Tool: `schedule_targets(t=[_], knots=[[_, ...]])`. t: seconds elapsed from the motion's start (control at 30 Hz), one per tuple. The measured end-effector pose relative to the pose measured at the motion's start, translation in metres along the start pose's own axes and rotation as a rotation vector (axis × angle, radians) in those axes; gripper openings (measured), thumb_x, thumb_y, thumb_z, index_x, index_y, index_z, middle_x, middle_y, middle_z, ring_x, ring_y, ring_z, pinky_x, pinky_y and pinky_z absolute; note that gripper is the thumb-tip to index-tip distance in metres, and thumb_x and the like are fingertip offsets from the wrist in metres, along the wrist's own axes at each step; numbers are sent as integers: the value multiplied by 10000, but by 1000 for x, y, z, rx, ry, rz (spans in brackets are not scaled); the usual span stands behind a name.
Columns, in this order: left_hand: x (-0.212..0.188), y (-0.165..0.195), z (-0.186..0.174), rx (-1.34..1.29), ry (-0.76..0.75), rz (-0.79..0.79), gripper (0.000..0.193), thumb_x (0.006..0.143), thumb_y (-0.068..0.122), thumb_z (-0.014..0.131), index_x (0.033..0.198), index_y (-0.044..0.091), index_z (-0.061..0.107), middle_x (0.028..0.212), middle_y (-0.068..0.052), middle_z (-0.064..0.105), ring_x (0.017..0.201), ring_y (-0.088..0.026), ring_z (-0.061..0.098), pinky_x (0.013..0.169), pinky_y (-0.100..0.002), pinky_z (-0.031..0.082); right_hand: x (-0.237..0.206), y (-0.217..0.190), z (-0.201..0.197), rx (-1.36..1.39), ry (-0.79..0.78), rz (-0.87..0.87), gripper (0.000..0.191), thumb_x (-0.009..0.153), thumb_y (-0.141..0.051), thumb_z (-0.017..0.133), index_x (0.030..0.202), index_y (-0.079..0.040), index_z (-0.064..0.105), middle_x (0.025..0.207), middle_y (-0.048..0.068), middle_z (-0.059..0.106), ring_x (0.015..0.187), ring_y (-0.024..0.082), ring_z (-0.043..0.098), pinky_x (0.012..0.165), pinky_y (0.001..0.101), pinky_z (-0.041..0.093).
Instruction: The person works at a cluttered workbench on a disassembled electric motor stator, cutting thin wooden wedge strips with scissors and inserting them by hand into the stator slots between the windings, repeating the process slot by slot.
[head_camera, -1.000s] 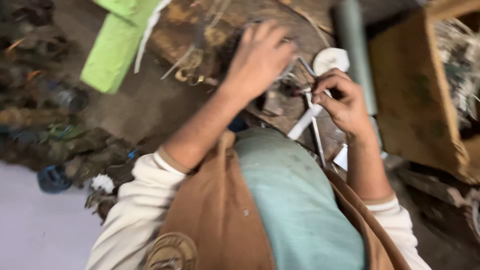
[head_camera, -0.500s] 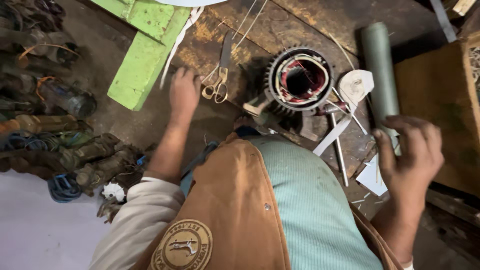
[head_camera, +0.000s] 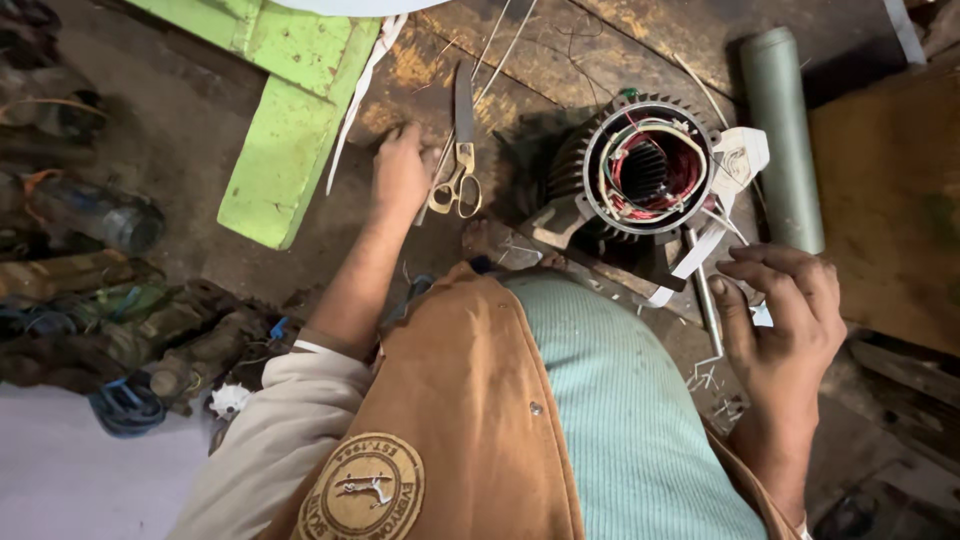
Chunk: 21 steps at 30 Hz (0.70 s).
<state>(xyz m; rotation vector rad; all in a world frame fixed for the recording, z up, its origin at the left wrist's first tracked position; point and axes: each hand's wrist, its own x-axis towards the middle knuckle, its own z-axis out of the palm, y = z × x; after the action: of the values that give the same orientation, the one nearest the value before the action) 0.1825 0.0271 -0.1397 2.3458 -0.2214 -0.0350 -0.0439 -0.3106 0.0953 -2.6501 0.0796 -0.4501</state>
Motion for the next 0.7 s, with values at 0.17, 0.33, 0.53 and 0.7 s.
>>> schedule_targets(t=[0.17, 0.33, 0.53, 0.7], knots=[[10, -3, 5, 24, -85, 18, 288, 792, 122, 858, 946, -12, 656, 989, -218, 704, 885, -435, 683, 758, -512, 542, -4, -14, 16, -12, -9, 21, 127, 1001, -27, 832, 1058, -62, 724, 1163, 52, 709, 1121, 218, 652, 986, 334, 493], [17, -6, 4, -51, -193, -186, 226, 900, 206, 785, 990, 26, 681, 990, -202, 702, 858, -383, 728, 777, -476, 575, -12, -31, 26, -19, -8, 74, 116, 988, -45, 830, 1049, -64, 734, 1150, 63, 701, 1106, 227, 651, 986, 327, 516], [29, -14, 10, 134, -105, 81, 236, 846, 190, 815, 903, -1, 689, 953, -229, 702, 901, -430, 686, 800, -507, 548, -9, -46, 32, 22, -15, 99, 103, 998, -55, 823, 1042, -65, 730, 1137, 55, 705, 1085, 212, 665, 945, 317, 531], [32, -25, 18, 292, -96, 193, 110, 813, 126, 729, 865, 30, 711, 933, -207, 710, 848, -396, 708, 734, -479, 573, -11, -55, 35, -23, -35, 94, 145, 960, -52, 820, 1071, -84, 733, 1133, 52, 715, 1061, 222, 666, 924, 334, 524]])
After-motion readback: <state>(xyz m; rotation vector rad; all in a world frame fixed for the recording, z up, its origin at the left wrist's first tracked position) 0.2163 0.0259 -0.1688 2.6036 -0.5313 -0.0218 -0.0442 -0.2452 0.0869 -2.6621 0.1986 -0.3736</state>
